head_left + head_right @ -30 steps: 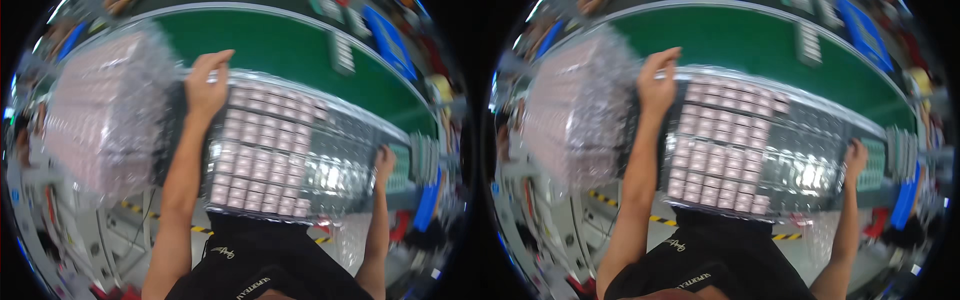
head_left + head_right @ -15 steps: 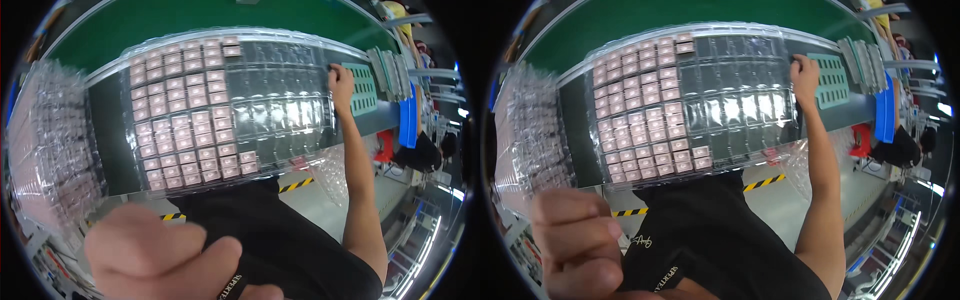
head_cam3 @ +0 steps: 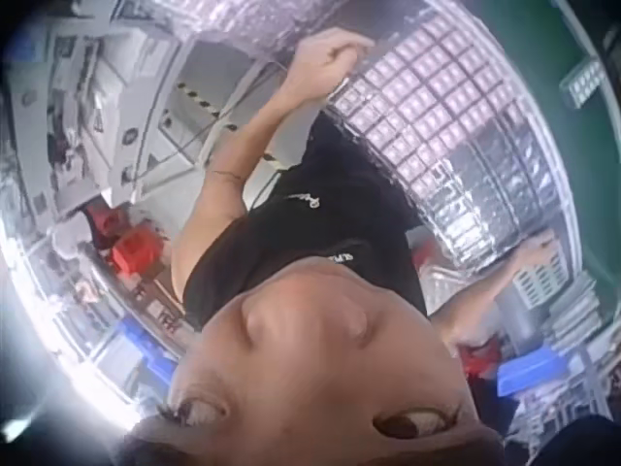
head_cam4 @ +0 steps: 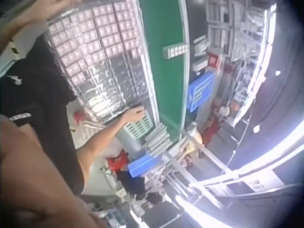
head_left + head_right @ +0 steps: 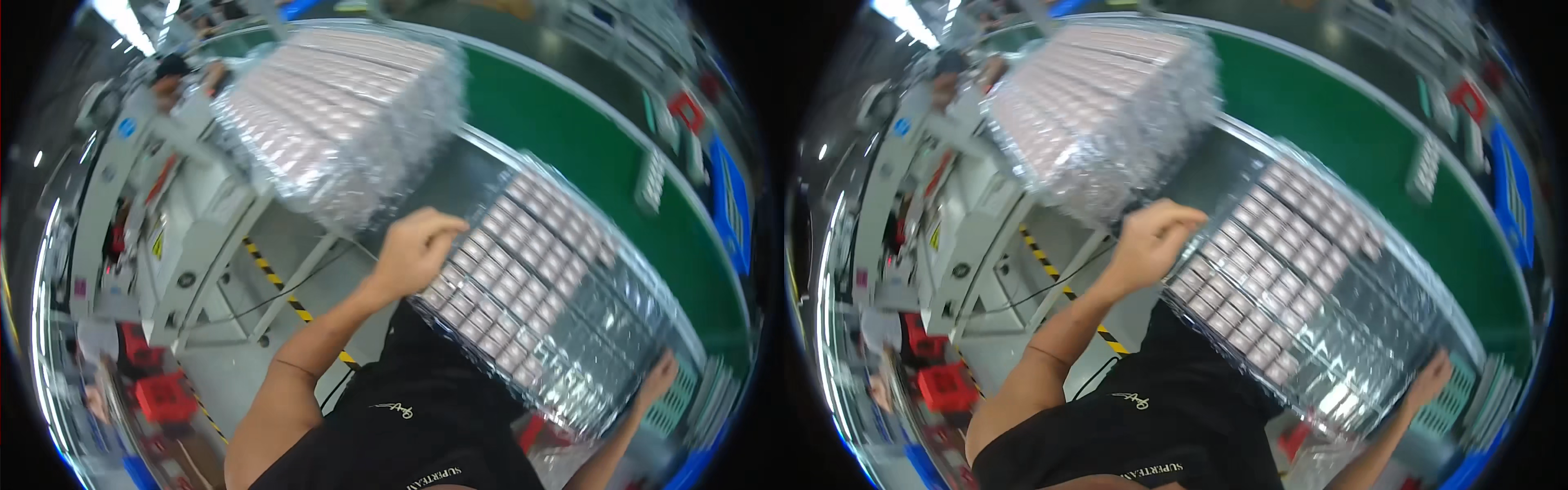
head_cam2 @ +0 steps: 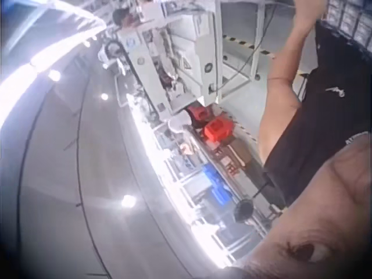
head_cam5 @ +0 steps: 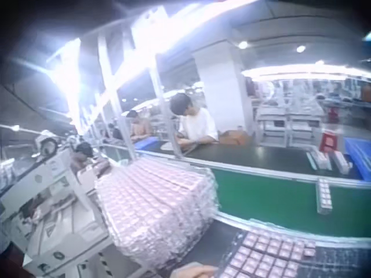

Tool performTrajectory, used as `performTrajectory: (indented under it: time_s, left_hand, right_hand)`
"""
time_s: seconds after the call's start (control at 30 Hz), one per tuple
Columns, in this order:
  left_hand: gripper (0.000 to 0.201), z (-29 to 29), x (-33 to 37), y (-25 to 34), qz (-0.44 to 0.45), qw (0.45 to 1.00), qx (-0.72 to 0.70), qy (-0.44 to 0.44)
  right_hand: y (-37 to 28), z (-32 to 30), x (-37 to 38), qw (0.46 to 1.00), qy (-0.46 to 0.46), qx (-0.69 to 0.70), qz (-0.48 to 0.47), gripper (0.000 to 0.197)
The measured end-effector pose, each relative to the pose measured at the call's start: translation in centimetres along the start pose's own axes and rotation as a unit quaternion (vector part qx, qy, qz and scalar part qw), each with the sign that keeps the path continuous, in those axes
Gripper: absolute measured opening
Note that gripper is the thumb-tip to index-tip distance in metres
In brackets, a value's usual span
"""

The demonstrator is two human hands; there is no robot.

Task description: The recorder is assembling small electronic components into specialized trays and then stacking the completed trays on a production line.

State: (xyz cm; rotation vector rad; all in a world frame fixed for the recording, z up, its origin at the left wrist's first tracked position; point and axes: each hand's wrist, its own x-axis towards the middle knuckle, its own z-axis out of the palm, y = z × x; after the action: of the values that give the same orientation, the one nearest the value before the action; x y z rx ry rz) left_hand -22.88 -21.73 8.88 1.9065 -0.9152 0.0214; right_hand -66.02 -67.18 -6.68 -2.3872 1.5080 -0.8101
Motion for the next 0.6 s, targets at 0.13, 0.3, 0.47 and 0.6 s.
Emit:
performTrajectory:
  time_s: [0.13,0.3,0.47,0.6]
  left_hand:
    - [0.029,0.7,-5.0,-3.7,-0.142,0.984,0.098,-0.039]
    - [0.035,1.1,-5.4,-2.8,-0.182,0.974,0.124,-0.047]
    - [0.034,1.2,-4.4,-2.6,-0.227,0.966,0.082,-0.091]
    - [0.033,0.6,-4.1,-1.8,-0.236,0.964,0.065,-0.099]
  right_hand:
    - [2.3,-0.5,0.2,0.982,-0.096,0.152,0.051,0.047]
    - [-6.6,-3.0,-0.8,0.963,-0.249,0.099,0.026,0.044]
    - [-6.9,-2.0,-1.6,0.968,-0.127,0.213,-0.025,0.04]
    - [-9.1,-3.6,-1.9,0.938,-0.149,0.306,0.073,0.042]
